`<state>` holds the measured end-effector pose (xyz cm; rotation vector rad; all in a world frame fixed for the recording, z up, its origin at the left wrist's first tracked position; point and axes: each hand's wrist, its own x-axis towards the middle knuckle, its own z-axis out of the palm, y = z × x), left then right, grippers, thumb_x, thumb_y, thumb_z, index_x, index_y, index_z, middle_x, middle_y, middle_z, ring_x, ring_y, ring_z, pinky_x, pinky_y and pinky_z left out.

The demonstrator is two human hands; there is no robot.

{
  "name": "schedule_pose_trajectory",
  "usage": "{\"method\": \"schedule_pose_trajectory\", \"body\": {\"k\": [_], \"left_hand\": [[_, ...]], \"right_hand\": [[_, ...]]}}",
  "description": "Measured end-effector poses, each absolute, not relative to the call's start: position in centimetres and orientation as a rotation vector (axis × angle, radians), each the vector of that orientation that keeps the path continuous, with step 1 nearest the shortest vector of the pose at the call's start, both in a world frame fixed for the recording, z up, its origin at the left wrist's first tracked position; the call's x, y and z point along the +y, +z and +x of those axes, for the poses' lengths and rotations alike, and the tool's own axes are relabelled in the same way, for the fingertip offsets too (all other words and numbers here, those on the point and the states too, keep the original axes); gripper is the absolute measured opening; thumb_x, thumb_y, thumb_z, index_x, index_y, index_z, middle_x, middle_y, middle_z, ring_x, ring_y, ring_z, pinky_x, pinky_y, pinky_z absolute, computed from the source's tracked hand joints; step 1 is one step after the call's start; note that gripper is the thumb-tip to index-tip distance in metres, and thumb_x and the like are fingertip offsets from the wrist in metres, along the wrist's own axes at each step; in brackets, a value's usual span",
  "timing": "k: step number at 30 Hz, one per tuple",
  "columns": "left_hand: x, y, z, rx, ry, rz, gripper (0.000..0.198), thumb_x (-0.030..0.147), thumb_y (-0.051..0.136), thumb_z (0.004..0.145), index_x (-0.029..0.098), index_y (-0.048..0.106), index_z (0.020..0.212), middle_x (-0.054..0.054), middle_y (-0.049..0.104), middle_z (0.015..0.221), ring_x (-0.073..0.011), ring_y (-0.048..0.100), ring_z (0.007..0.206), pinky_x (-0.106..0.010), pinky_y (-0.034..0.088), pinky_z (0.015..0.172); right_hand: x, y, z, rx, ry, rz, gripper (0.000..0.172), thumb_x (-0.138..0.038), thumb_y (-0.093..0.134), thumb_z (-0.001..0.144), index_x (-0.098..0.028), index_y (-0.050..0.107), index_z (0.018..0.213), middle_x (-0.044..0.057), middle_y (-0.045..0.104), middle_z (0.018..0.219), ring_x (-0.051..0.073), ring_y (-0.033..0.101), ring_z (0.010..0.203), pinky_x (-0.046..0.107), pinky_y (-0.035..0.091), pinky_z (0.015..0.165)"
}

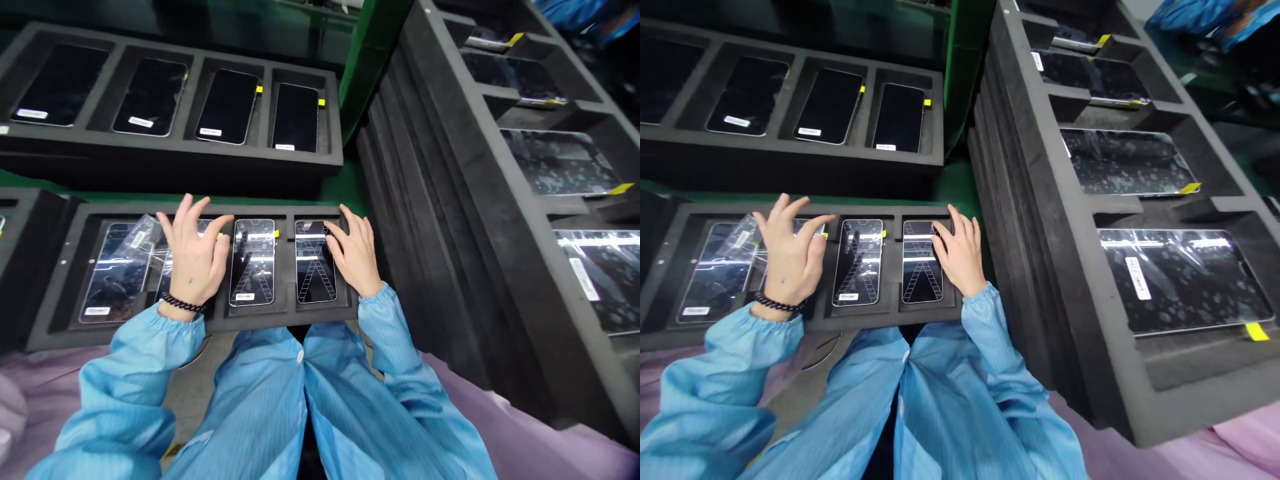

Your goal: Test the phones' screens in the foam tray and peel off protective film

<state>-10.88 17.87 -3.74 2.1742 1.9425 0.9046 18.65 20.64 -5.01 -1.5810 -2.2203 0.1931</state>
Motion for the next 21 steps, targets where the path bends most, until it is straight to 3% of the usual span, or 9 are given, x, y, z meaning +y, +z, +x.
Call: {"method": "schedule_pose_trajectory", "body": {"k": [6, 21], "left_hand": [[17.9, -3.8, -11.0, 1.934, 0.915, 2.199, 0.042, 0.037, 0.034, 0.100, 0.020, 0.066, 0.121, -0.014, 0.043, 0.156, -0.0360, 0.023, 0.154, -0.068, 0.004, 0.125], [17.9, -4.0, -11.2, 1.953, 0.886, 2.166, 0.042, 0.040, 0.034, 0.100, 0.021, 0.067, 0.116, -0.013, 0.041, 0.156, -0.0336, 0.020, 0.155, -0.067, 0.002, 0.125]], "right_hand": [[18.9, -4.9, 19.0, -2.290, 0.195, -1.520, 0.036, -0.035, 0.044, 0.104, -0.023, 0.068, 0.128, 0.012, 0.044, 0.157, 0.030, 0.045, 0.140, 0.061, 0.028, 0.122], [13.9, -3.9, 18.9, -2.514, 0.311, -1.235, 0.032, -0.033, 0.047, 0.103, -0.025, 0.072, 0.122, 0.012, 0.050, 0.154, 0.027, 0.050, 0.136, 0.060, 0.028, 0.123]]}}
